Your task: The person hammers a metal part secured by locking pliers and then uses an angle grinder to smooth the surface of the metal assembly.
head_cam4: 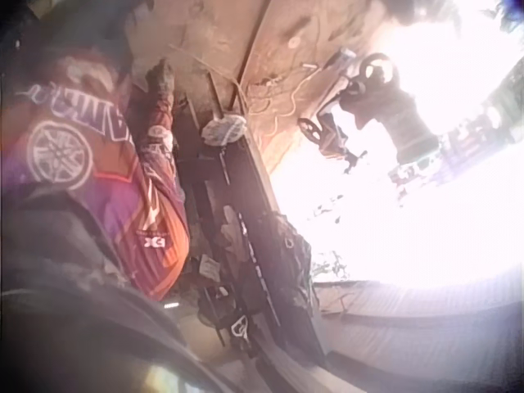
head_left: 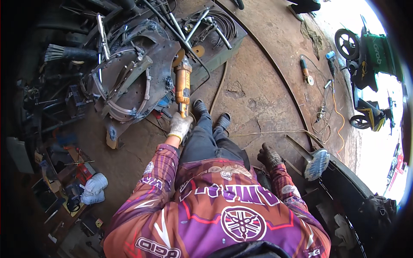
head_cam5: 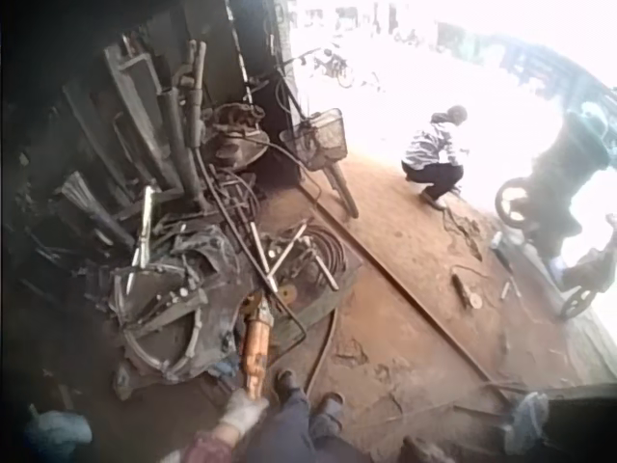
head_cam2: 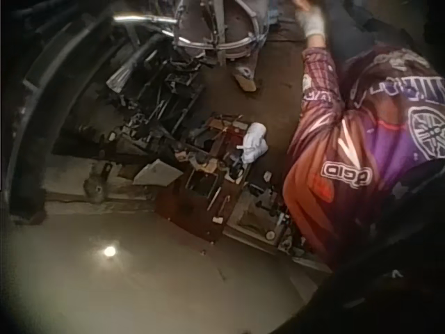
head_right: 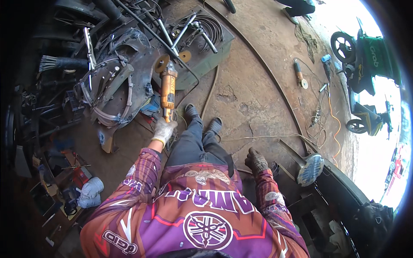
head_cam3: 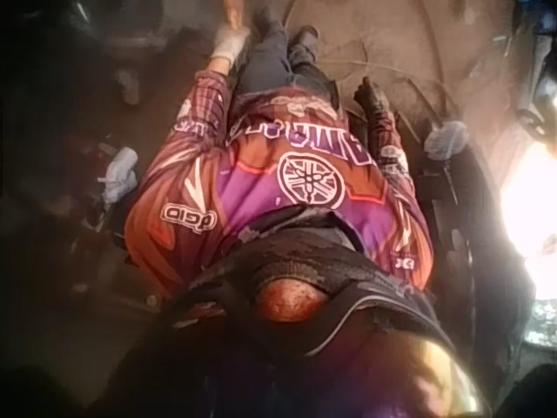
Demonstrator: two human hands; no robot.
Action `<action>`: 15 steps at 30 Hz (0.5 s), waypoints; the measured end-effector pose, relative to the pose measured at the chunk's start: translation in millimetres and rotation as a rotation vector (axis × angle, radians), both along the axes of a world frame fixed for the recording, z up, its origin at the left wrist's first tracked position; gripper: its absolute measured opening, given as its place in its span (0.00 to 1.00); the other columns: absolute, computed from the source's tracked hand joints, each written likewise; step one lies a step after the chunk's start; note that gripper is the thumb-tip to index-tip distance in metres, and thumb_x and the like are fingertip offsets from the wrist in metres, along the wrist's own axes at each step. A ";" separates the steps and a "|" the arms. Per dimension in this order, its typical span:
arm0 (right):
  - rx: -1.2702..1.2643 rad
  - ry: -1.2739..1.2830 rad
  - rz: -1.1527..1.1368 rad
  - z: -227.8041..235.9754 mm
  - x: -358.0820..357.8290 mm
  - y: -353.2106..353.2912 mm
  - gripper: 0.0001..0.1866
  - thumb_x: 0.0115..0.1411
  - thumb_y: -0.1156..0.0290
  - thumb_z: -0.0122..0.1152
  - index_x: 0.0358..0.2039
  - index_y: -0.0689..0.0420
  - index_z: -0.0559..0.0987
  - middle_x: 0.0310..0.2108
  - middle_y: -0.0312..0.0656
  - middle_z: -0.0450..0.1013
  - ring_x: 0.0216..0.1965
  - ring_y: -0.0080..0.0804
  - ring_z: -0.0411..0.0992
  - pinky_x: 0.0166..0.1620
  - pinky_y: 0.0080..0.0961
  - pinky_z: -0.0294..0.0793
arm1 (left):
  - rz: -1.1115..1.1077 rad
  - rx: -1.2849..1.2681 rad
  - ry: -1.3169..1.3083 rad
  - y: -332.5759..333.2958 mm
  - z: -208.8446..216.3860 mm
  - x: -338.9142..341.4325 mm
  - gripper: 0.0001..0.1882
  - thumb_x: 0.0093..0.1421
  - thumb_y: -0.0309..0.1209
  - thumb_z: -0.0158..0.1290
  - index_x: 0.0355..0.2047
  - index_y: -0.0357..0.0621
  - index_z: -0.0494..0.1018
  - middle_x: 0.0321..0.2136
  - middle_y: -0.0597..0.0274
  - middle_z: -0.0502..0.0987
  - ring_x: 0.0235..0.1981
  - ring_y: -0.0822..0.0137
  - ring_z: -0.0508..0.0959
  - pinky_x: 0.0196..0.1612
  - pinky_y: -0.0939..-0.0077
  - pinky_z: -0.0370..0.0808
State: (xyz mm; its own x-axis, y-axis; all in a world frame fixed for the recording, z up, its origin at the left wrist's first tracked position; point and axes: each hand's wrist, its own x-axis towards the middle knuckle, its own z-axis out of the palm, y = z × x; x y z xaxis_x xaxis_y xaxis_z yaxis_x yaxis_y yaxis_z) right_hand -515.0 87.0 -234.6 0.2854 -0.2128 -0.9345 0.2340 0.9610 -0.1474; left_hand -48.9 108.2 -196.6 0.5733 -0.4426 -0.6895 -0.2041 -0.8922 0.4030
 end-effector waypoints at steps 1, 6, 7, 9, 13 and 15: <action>0.011 0.032 -0.008 1.0 -8.9 7.3 0.10 0.67 0.62 0.59 0.33 0.51 0.69 0.20 0.32 0.63 0.21 0.30 0.65 0.25 0.30 0.66 | -0.129 -0.013 -0.183 -14.2 -7.2 5.1 0.18 0.50 0.35 0.61 0.38 0.34 0.75 0.27 0.48 0.82 0.25 0.53 0.84 0.30 0.60 0.80; -0.049 0.284 0.125 -4.1 -16.8 46.1 0.15 0.69 0.56 0.59 0.43 0.55 0.76 0.23 0.33 0.68 0.22 0.27 0.67 0.26 0.30 0.69 | 0.062 0.066 -0.201 -75.8 -49.1 27.6 0.21 0.51 0.37 0.57 0.42 0.35 0.76 0.40 0.36 0.81 0.44 0.39 0.81 0.49 0.51 0.77; -0.047 0.290 0.128 -13.2 -19.3 52.4 0.15 0.69 0.56 0.59 0.43 0.55 0.76 0.23 0.33 0.68 0.22 0.27 0.67 0.26 0.30 0.69 | 0.076 0.057 -0.253 -85.2 -62.7 32.0 0.21 0.51 0.37 0.57 0.42 0.35 0.76 0.40 0.35 0.81 0.44 0.39 0.81 0.48 0.51 0.77; -0.031 0.329 0.177 -30.4 -20.8 63.1 0.09 0.68 0.59 0.56 0.31 0.44 0.70 0.21 0.31 0.62 0.21 0.26 0.63 0.24 0.27 0.62 | 0.159 0.017 -0.257 -99.7 -82.9 37.6 0.21 0.51 0.37 0.56 0.42 0.35 0.76 0.40 0.34 0.81 0.44 0.39 0.81 0.49 0.50 0.77; -0.403 0.464 0.508 -64.4 -62.8 94.6 0.07 0.65 0.62 0.57 0.32 0.47 0.71 0.23 0.36 0.65 0.29 0.37 0.68 0.31 0.33 0.67 | 0.129 0.032 -0.298 -146.7 -111.0 37.1 0.24 0.51 0.41 0.58 0.43 0.35 0.77 0.42 0.37 0.81 0.46 0.42 0.82 0.50 0.53 0.78; -0.554 0.527 0.659 -65.2 -70.0 91.1 0.08 0.63 0.63 0.59 0.32 0.51 0.71 0.24 0.39 0.67 0.33 0.42 0.70 0.35 0.35 0.70 | 0.138 0.050 -0.311 -165.8 -122.3 40.8 0.24 0.52 0.40 0.59 0.43 0.35 0.77 0.43 0.38 0.81 0.46 0.43 0.82 0.51 0.53 0.78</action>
State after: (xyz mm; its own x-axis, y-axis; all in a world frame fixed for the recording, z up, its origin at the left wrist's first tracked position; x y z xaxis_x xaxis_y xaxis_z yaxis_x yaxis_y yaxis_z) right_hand -585.0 178.2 -299.7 0.0818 -0.6038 -0.7929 -0.5429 0.6402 -0.5435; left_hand -8.1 -57.6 -318.9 0.8116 -0.3162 -0.4912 -0.1866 -0.9371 0.2949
